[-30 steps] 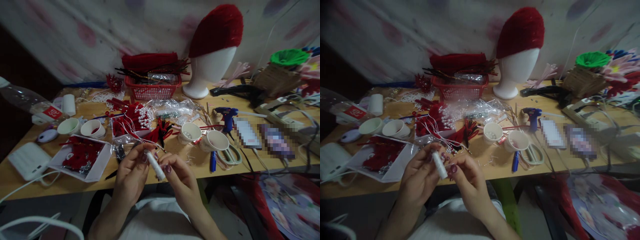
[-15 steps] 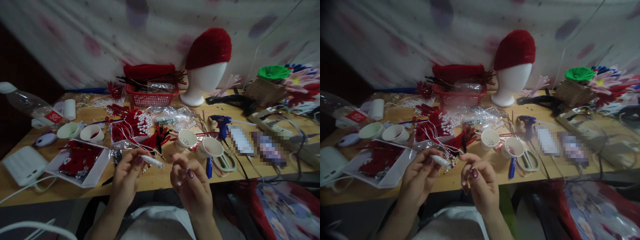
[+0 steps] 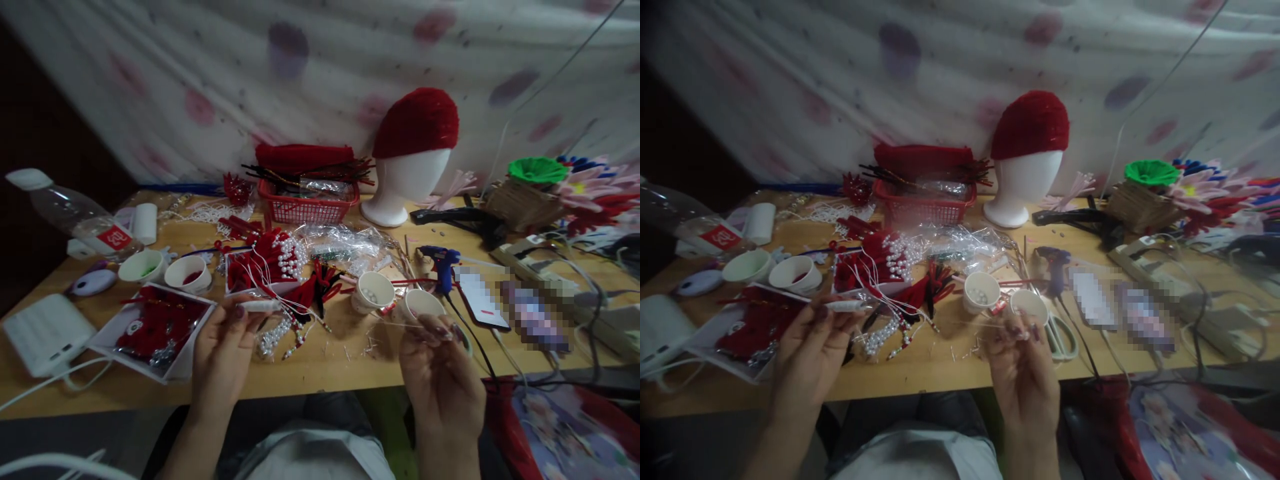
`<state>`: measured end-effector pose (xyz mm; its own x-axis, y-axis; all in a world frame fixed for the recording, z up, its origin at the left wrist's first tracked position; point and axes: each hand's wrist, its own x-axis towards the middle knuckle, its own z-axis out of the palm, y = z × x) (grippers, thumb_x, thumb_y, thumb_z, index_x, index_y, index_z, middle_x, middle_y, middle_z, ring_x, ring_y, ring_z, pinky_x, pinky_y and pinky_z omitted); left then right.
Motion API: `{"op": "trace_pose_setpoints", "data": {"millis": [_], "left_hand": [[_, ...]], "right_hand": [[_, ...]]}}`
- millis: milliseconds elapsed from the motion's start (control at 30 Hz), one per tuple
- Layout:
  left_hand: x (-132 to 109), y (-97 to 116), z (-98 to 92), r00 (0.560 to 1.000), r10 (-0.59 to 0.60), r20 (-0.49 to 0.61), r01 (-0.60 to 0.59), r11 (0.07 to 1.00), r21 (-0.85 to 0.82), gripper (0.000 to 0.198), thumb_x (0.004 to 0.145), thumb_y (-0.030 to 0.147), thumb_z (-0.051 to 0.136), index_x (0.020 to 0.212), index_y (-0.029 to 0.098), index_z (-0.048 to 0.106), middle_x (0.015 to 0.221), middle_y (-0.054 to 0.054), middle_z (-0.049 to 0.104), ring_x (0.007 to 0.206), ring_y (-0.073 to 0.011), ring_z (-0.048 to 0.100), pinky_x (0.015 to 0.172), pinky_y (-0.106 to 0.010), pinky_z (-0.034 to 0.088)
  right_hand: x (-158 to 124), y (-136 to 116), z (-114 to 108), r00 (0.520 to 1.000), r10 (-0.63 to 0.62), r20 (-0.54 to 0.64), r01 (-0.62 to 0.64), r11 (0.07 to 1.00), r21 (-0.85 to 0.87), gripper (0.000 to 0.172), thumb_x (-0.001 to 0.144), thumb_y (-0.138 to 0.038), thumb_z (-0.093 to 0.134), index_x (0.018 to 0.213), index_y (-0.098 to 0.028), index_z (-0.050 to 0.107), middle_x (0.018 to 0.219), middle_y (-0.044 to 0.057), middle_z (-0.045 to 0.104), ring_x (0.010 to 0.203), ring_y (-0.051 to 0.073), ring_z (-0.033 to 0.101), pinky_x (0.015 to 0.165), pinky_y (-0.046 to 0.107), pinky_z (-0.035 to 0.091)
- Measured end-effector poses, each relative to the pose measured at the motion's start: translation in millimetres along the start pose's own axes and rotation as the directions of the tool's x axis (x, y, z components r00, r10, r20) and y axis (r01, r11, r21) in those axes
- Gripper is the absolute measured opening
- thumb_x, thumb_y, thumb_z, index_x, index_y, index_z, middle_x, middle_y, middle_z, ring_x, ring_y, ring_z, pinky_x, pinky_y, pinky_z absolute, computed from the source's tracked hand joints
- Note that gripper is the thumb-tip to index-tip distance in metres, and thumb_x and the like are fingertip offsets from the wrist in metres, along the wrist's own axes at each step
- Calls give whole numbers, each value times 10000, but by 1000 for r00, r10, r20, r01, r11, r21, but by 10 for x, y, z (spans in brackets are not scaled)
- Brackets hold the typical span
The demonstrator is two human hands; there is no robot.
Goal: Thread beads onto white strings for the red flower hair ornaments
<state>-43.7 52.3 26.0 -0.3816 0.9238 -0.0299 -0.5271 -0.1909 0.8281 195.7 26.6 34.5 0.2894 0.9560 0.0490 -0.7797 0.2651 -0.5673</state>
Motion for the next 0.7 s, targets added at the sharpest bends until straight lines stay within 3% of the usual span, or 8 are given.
{"op": "trace_pose_setpoints", "data": {"millis": [267,433,567,700], "left_hand": [[204,58,-234,998,41,-44,-41,999,-14,302,630,316,924,835,175,752,776,-2,773,712,-128,728,756,-222,616],[239,65,-227,998,29,-58,-29,1000,2,267,667,292,892,854,186,735,805,-8,773,735,-147,728,754,-257,612],[316,77,-281,991,37,-131,-41,999,-29,219,702,275,861,809,188,692,760,1,768,707,-151,730,739,-271,613],[425,123,-399,960,40,-276,-55,997,-48,114,773,186,768,753,197,657,728,10,760,682,-146,719,712,-278,614]], "right_hand": [[66,-367,-155,973,-161,-168,179,979,95,357,654,18,813,851,-165,579,800,-42,627,703,33,651,732,83,609],[111,-539,-208,957,-246,-152,258,964,63,356,651,25,810,867,-141,581,817,-34,623,720,36,657,733,80,616],[162,-694,-238,940,-300,-160,315,946,78,322,679,57,762,880,-136,599,824,-27,639,739,48,673,745,83,625],[137,-894,-244,919,-329,-216,348,936,59,198,843,31,686,892,-157,651,774,-38,664,674,46,685,770,25,598]]}}
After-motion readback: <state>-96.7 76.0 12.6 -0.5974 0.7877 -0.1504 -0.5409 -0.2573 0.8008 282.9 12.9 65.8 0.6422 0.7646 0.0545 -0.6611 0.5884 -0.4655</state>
